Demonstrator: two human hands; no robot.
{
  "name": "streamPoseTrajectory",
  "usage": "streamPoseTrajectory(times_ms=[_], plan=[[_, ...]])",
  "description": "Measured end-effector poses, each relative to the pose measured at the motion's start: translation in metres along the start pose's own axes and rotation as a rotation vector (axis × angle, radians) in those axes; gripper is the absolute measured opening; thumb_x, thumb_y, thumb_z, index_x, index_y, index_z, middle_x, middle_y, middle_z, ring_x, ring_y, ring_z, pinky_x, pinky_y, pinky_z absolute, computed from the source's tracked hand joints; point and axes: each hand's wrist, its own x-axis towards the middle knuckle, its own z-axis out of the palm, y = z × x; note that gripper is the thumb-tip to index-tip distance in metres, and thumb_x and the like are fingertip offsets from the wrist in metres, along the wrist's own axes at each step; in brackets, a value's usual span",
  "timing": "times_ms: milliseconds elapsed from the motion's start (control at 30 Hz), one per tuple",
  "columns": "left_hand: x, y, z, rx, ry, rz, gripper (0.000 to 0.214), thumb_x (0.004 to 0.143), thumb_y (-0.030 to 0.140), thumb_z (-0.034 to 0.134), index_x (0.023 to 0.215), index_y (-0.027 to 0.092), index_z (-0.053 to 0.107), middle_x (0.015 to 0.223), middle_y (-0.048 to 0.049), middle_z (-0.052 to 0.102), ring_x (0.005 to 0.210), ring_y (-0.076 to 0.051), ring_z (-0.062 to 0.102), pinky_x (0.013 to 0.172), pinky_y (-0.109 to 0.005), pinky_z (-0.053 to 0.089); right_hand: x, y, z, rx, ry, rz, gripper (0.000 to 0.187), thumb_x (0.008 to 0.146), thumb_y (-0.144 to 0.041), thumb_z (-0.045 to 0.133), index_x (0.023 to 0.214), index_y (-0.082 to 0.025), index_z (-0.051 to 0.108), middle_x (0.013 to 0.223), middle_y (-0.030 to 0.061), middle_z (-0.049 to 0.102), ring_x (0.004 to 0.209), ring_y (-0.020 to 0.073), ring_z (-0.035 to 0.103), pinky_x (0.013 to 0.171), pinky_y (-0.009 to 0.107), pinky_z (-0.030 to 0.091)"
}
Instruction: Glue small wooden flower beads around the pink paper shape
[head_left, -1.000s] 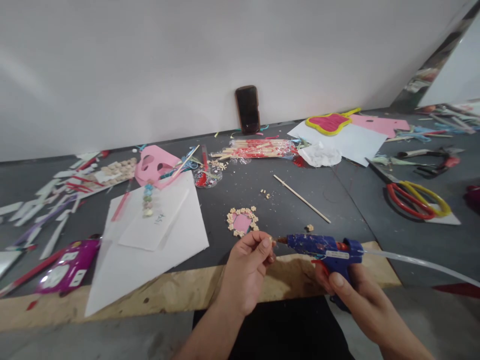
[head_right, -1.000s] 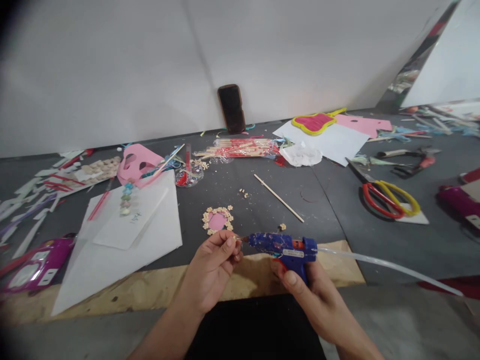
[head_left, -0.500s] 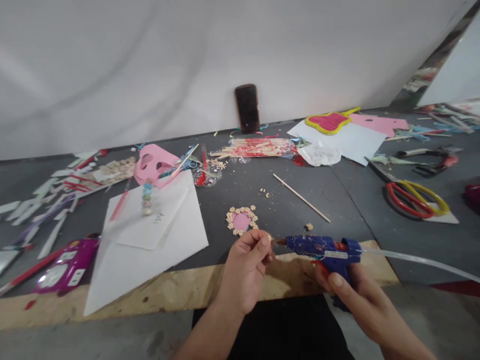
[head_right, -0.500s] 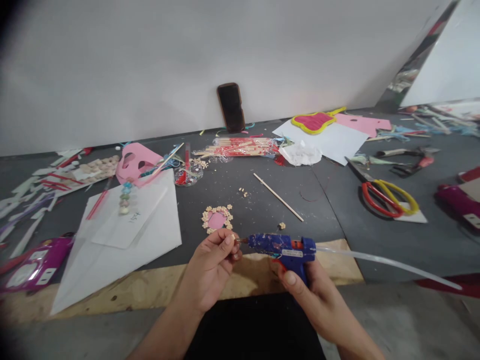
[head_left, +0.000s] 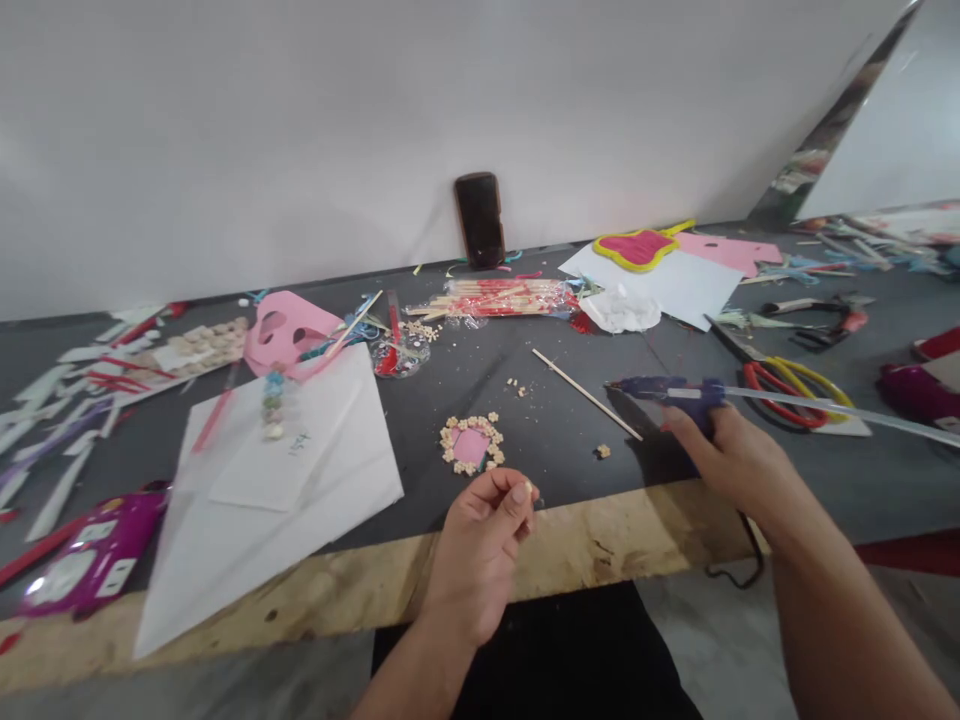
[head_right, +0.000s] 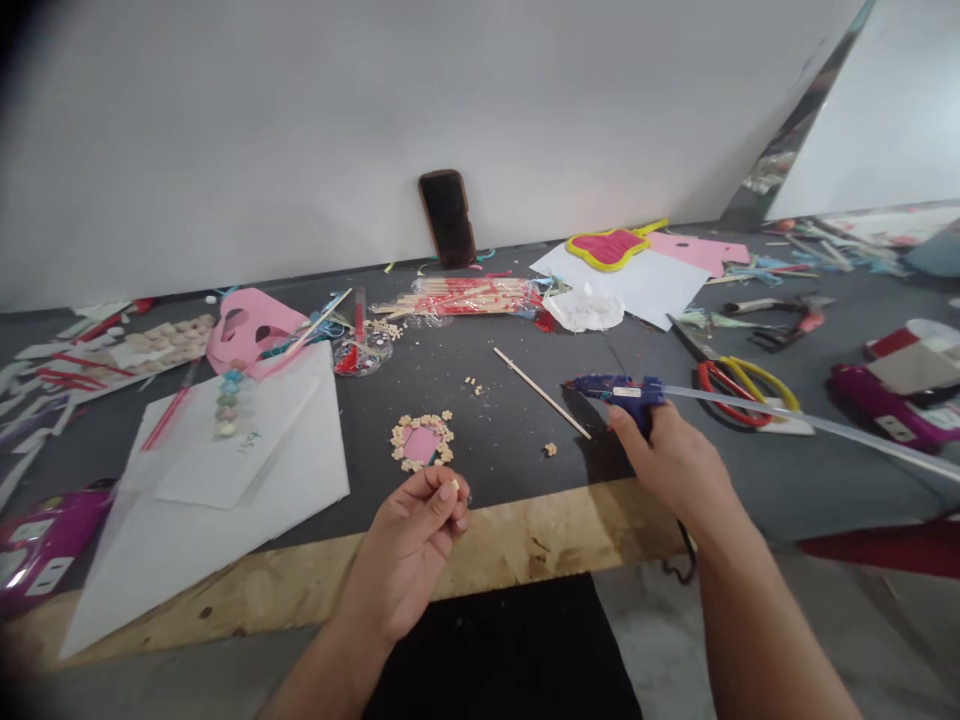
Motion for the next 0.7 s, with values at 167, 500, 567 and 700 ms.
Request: streamPoseTrajectory(times_ms=[167,500,567,700], plan=[[-0.001,-0.001,-0.002,0.022,0.004,-0.010,0.029,0.061,0.034,0.084,0.071,0.016,0.064,0.071,0.0009,0.060,0.059,-0.006,0.046,0.060,-0.019,0.038,0.001,-0.004,-0.015,-0.300,-0.035,0.119,0.055,0.088,-0.067,0.032,0.068,-0.022,0.057,0.076,0.0183,0.067,0.056,0.0264,0.059,0.048,0.034,0.031],[0.000,-0.005,0.001,0.046,0.011,-0.027,0.032,0.059,0.036,0.085,0.071,0.016,0.064,0.070,0.0019,0.060,0.059,-0.006,0.046,0.062,-0.019,0.036,-0.024,-0.011,0.027,0.054,-0.020,-0.618,0.030,0.093,-0.026,0.044,0.119,-0.023,0.058,0.115,0.0061,0.065,0.099,0.0202,0.065,0.080,0.032,0.052],[0.000,-0.006,0.000,0.069,0.010,-0.020,0.031,0.060,0.036,0.085,0.072,0.016,0.064,0.070,0.0016,0.060,0.060,-0.006,0.046,0.062,-0.020,0.036,-0.022,-0.016,0.034,0.042,-0.061,-0.620,0.028,0.094,-0.025,0.043,0.115,-0.023,0.061,0.113,0.0056,0.065,0.097,0.0197,0.065,0.079,0.032,0.052],[0.001,-0.007,-0.002,0.112,0.010,-0.009,0.031,0.062,0.038,0.083,0.072,0.017,0.064,0.069,0.0013,0.059,0.061,-0.007,0.044,0.061,-0.021,0.034,-0.018,-0.026,0.032,0.101,-0.096,-0.607,0.020,0.093,-0.026,0.046,0.097,-0.022,0.065,0.103,0.0053,0.067,0.090,0.0190,0.065,0.079,0.033,0.052]])
